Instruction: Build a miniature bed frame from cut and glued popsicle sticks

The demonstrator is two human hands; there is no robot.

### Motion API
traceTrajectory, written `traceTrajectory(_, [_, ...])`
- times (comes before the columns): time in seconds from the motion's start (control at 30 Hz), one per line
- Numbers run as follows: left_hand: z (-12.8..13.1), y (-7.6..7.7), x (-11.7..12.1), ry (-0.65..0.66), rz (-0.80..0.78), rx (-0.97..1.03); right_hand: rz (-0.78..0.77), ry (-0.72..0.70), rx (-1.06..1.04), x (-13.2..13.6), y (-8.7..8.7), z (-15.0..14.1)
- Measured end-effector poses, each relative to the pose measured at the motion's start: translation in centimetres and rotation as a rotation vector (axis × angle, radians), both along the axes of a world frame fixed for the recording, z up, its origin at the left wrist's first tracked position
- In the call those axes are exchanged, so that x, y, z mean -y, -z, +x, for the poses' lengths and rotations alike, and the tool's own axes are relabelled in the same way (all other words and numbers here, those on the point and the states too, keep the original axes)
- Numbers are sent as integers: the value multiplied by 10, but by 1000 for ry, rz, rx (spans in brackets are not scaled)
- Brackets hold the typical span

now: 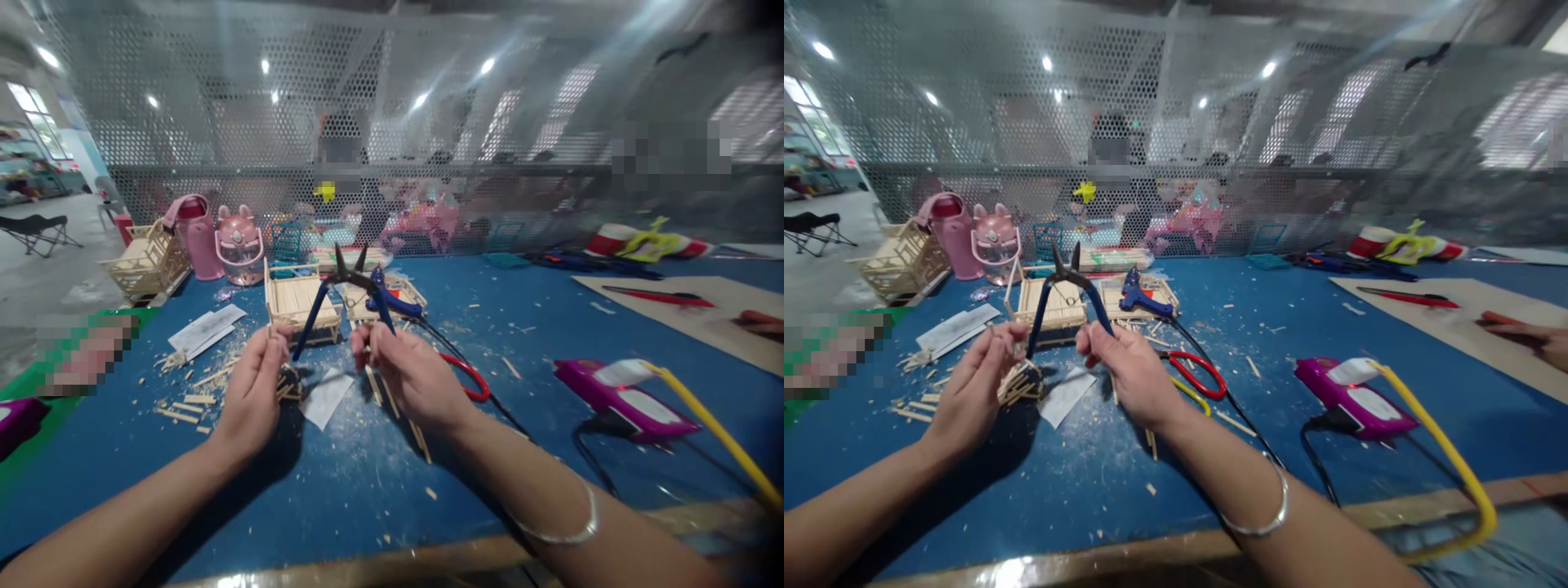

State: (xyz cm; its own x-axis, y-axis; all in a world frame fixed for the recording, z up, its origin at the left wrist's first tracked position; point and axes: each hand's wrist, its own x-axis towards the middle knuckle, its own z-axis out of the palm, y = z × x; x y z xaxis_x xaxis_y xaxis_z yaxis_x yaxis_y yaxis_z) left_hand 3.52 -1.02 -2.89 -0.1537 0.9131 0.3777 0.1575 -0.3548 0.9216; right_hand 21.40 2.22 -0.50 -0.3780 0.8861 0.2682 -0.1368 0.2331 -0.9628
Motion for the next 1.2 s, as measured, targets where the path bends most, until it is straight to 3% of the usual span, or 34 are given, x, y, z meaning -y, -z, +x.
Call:
traceTrajectory(0.1, [6, -1, 7, 225, -255, 190, -76, -68, -34, 4, 2, -2])
traceTrajectory(0.23, [16, 0, 18, 188, -315, 334, -80, -87, -128, 12, 5, -8])
traceTrajectory(0.3, [18, 3, 22, 187, -319, 365, -165, -183, -265, 18, 4, -14])
traceTrajectory(0.4, [19, 7, 26, 265, -283, 303, -381, -421, -415, 23, 2, -21])
traceTrajectory(0.5, [18, 7, 29, 371, -177, 48, -437, -496, -377, 20, 2, -22])
traceTrajectory(0.63, [11, 3, 28, 385, -94, -289, -311, -371, -280, 2, 2, -11])
traceTrajectory(0.8, [-1, 4, 9, 190, -124, -557, -188, 83, -72, -27, 7, -1])
traceTrajectory(0.97, [-8, 3, -3, 220, -151, -980, -141, 248, 81, -33, 10, -10])
traceTrajectory(1.07, [-10, 3, -5, 182, -170, -985, -149, 305, 168, -36, 10, -14])
traceTrajectory(1.2, [-14, 6, -9, 108, -141, -879, -256, 240, 202, -43, 11, -15])
